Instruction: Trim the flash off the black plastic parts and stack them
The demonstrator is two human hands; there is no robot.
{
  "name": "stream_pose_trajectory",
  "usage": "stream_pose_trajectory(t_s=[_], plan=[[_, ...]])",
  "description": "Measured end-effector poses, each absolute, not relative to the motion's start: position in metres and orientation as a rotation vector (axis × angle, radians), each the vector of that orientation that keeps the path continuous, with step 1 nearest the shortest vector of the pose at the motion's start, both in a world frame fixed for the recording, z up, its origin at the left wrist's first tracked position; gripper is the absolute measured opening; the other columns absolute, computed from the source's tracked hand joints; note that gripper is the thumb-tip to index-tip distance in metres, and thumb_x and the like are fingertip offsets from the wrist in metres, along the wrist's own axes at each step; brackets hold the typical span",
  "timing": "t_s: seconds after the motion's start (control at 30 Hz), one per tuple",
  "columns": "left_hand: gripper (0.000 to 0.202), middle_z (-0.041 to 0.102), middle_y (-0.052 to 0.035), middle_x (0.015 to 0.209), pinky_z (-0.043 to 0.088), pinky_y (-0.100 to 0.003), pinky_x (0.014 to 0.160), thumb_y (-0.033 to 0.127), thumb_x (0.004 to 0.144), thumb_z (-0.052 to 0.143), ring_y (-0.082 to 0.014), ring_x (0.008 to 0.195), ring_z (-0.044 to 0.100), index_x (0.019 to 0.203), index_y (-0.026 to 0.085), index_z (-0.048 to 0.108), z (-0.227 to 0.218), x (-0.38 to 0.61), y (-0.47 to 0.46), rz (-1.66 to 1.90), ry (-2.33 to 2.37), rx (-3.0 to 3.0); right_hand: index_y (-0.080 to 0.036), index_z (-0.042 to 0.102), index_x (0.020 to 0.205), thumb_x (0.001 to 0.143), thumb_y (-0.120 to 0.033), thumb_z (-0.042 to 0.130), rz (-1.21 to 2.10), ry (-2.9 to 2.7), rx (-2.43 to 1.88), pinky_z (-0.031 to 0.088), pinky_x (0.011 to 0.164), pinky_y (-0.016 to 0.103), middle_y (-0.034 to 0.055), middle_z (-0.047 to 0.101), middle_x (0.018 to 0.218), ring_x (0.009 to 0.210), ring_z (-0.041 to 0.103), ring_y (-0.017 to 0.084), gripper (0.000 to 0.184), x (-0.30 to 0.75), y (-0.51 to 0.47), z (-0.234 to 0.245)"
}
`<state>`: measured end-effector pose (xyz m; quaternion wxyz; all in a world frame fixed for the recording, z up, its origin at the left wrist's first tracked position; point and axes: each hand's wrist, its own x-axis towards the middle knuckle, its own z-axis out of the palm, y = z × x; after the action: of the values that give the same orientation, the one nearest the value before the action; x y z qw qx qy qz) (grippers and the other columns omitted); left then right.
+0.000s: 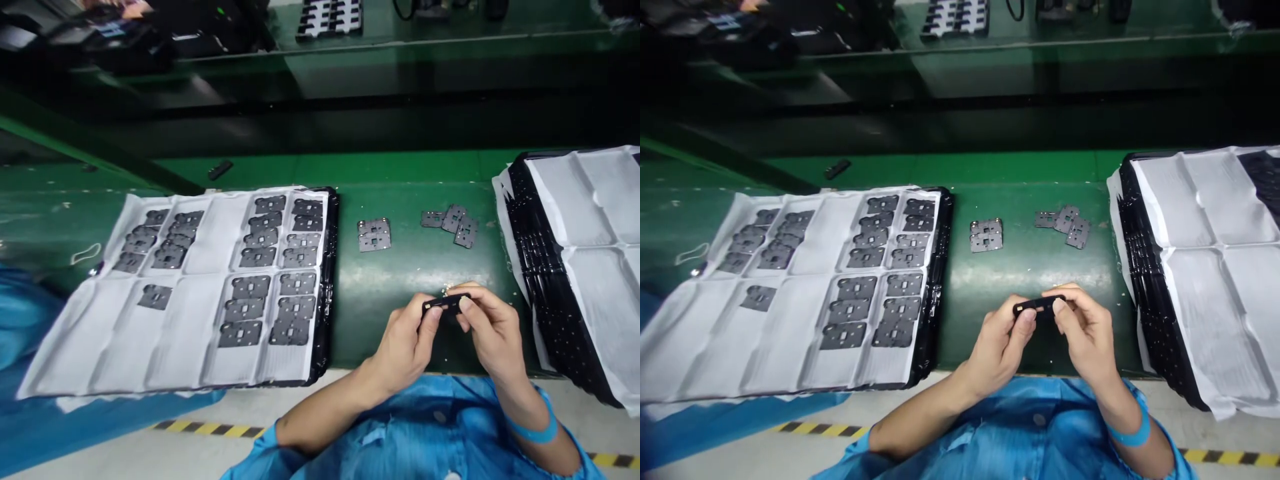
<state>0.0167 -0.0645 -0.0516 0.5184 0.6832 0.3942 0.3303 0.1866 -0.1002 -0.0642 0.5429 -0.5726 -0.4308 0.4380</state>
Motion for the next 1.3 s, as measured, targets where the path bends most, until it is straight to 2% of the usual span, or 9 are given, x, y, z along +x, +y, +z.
stream_pose_trajectory(t_s=[0.13,0.27,0.5,0.67,0.8,0.93,1.1,1.3], plan=[[0.016,0.052,0.0057,0.071,0.033,-0.023,0.057,0.026,0.115,0.044,-0.0096,0.055,0.042,0.106,0.021,0.056,-0.055,0.017,-0.065,0.862,0.926,1.761,-0.023,0.079,0.102,0.107,-0.035,0.068,1.028,-0.992,-1.329,0.043,0.056,0.027,0.0018,0.07,0.092,0.061,0.052,0.011,0.017,0.183,-0.098,-0.07],[0.014,0.052,0.0056,0.071,0.034,-0.023,0.058,0.022,0.114,0.044,-0.0098,0.056,0.043,0.105,0.021,0.055,-0.06,0.017,-0.068,0.901,0.934,1.846,-0.023,0.079,0.101,0.106,-0.034,0.068,1.018,-0.964,-1.305,0.042,0.057,0.027,0.0018,0.069,0.091,0.063,0.051,0.013,0.016,0.182,-0.098,-0.079],[0.017,0.055,0.0048,0.073,0.036,-0.022,0.058,0.025,0.116,0.041,-0.0098,0.058,0.047,0.107,0.02,0.055,-0.061,0.018,-0.072,0.889,0.933,1.783,-0.022,0.08,0.101,0.105,-0.037,0.067,1.02,-0.976,-1.334,0.041,0.056,0.026,0.0046,0.07,0.095,0.066,0.053,0.014,0.021,0.183,-0.105,-0.086],[0.018,0.057,0.0041,0.075,0.038,-0.022,0.059,0.026,0.116,0.041,-0.0101,0.059,0.048,0.106,0.02,0.055,-0.065,0.019,-0.074,0.885,0.926,1.757,-0.024,0.082,0.102,0.104,-0.028,0.068,1.024,-0.962,-1.306,0.041,0.057,0.025,0.0034,0.071,0.099,0.07,0.055,0.013,0.015,0.184,-0.108,-0.087],[0.018,0.058,0.0044,0.074,0.037,-0.022,0.058,0.026,0.116,0.042,-0.01,0.058,0.048,0.107,0.02,0.056,-0.067,0.019,-0.072,0.89,0.931,1.75,-0.026,0.085,0.105,0.099,-0.019,0.067,0.992,-1.023,-1.315,0.045,0.062,0.026,0.0017,0.071,0.095,0.069,0.055,0.013,0.02,0.186,-0.108,-0.082],[0.018,0.057,0.0044,0.074,0.038,-0.022,0.059,0.027,0.116,0.042,-0.0106,0.058,0.049,0.106,0.021,0.056,-0.069,0.018,-0.072,0.87,0.929,1.77,-0.027,0.084,0.111,0.101,-0.023,0.069,1.088,-1.043,-1.29,0.046,0.064,0.027,0.0021,0.072,0.1,0.071,0.056,0.013,0.019,0.192,-0.109,-0.079],[0.02,0.056,0.0039,0.074,0.038,-0.024,0.059,0.028,0.116,0.04,-0.0116,0.059,0.048,0.102,0.022,0.054,-0.068,0.017,-0.073,0.823,0.945,1.799,-0.025,0.08,0.1,0.106,-0.026,0.065,1.114,-1.0,-1.301,0.041,0.058,0.027,0.0014,0.071,0.097,0.065,0.051,0.011,0.017,0.194,-0.107,-0.082],[0.022,0.056,0.0036,0.075,0.038,-0.025,0.06,0.029,0.116,0.039,-0.012,0.06,0.05,0.1,0.022,0.052,-0.068,0.017,-0.074,0.796,0.95,1.778,-0.023,0.08,0.101,0.104,-0.02,0.063,1.104,-1.012,-1.307,0.041,0.058,0.028,0.0011,0.069,0.095,0.063,0.052,0.012,0.018,0.191,-0.109,-0.086]])
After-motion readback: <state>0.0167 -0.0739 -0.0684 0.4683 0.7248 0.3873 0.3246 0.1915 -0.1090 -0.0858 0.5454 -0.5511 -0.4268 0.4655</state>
